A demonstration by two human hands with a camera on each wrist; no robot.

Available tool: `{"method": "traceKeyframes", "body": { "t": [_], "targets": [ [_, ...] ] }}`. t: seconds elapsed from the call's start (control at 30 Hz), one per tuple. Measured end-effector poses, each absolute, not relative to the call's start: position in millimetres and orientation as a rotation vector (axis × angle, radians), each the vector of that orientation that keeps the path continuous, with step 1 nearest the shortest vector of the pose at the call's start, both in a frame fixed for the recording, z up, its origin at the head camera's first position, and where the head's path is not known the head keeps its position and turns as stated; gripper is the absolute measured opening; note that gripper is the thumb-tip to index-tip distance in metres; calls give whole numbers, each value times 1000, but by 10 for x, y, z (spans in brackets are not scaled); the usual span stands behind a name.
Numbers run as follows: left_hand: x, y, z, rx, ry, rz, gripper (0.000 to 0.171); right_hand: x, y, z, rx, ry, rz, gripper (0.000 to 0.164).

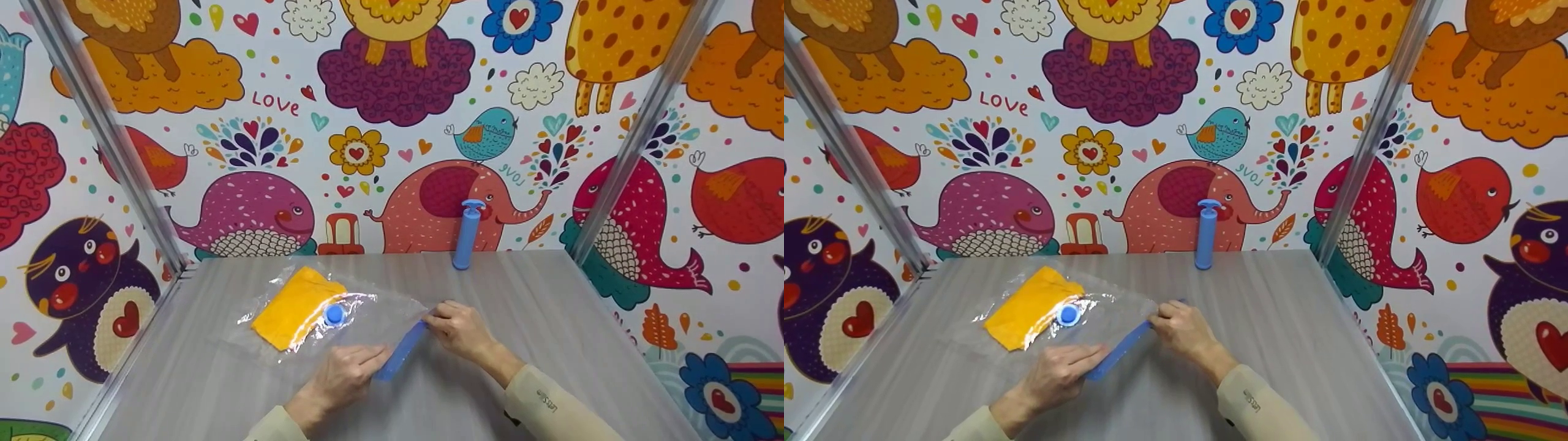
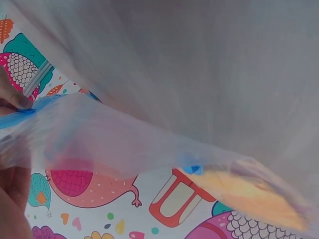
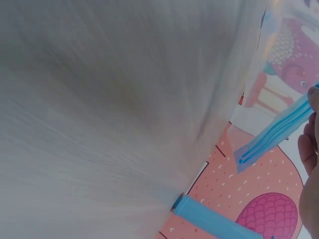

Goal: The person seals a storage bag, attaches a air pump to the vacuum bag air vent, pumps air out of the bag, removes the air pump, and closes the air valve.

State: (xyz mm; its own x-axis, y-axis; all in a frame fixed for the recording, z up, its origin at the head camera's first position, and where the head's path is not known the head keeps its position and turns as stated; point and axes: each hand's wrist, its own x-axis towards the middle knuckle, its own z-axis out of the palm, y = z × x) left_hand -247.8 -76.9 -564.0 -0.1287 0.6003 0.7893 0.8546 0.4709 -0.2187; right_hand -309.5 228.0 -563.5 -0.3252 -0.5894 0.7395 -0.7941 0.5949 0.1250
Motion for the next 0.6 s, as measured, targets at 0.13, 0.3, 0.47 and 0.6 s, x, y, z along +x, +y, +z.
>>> {"method": "traceKeyframes", "body": {
  "t": [0.13, 0.3, 0.47, 0.6],
  "targets": [
    [-2479, -774, -5643, -1220, -1842, -355, 24, -3100, 2280, -5626, 1082, -2055, 321, 26],
    [-2478, -776, -5646, -1211, -1837, -344, 26, -3099, 2287, -5623, 1067, -2082, 327, 26],
    [-2470, -779, -5639, -1195, -1853, -372, 38, -3123, 2301, -5634, 1062, -2067, 320, 29],
    [-2462, -785, -5632, -1185, -1858, -384, 41, -3153, 2312, -5642, 1066, -2040, 312, 29]
  ]
}}
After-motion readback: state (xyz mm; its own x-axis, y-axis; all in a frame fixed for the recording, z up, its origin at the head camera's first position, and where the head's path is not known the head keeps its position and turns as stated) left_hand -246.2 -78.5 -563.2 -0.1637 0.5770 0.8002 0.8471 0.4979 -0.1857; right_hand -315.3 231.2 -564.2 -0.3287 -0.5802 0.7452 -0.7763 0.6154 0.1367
